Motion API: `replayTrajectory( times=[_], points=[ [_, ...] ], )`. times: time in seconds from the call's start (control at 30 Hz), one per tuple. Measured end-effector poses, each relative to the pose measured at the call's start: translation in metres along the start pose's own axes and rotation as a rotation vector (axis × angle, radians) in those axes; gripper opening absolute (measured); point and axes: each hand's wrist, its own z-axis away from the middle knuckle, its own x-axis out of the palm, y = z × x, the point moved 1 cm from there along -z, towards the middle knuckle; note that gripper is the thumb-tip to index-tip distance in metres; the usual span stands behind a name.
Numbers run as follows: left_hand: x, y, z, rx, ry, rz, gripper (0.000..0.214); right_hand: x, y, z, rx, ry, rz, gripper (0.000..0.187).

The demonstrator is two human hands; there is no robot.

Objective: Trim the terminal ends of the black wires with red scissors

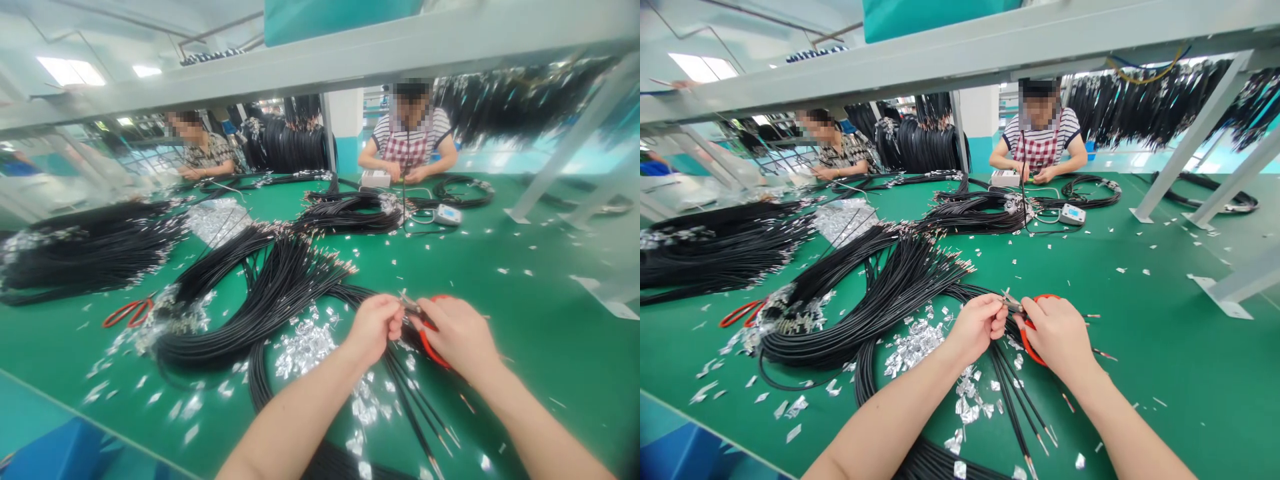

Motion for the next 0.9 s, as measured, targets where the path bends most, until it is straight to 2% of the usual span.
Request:
replayTrajectory(
  times=[0.17, 0.43, 0.63, 0.83, 0.9],
  points=[
    [-0.002, -0.002, -0.002, -0.006, -0.017, -0.020, 0.025, -0.005, -0.001, -0.004, -0.025, -0.009, 0.108, 0.026],
    [-0.003, -0.003, -0.002, 0.103, 0.082, -0.156, 0.023, -0.017, -0.004, -0.007, -0.055, -0.069, 0.198, 0.030],
    [-0.004, -0.005, -0.002, 0.089, 0.095, -0.206, 0.024, -0.024, -0.006, -0.007, -0.072, -0.123, 0.241, 0.027],
    [-0.005, -0.005, -0.002, 0.072, 0.129, -0.265, 0.022, -0.026, -0.002, -0.006, -0.103, -0.237, 0.248, 0.021],
    [-0.004, -0.004, -0.001, 0.059, 0.139, -0.271, 0.022, -0.027, 0.001, -0.005, -0.113, -0.229, 0.243, 0.024]
  ],
)
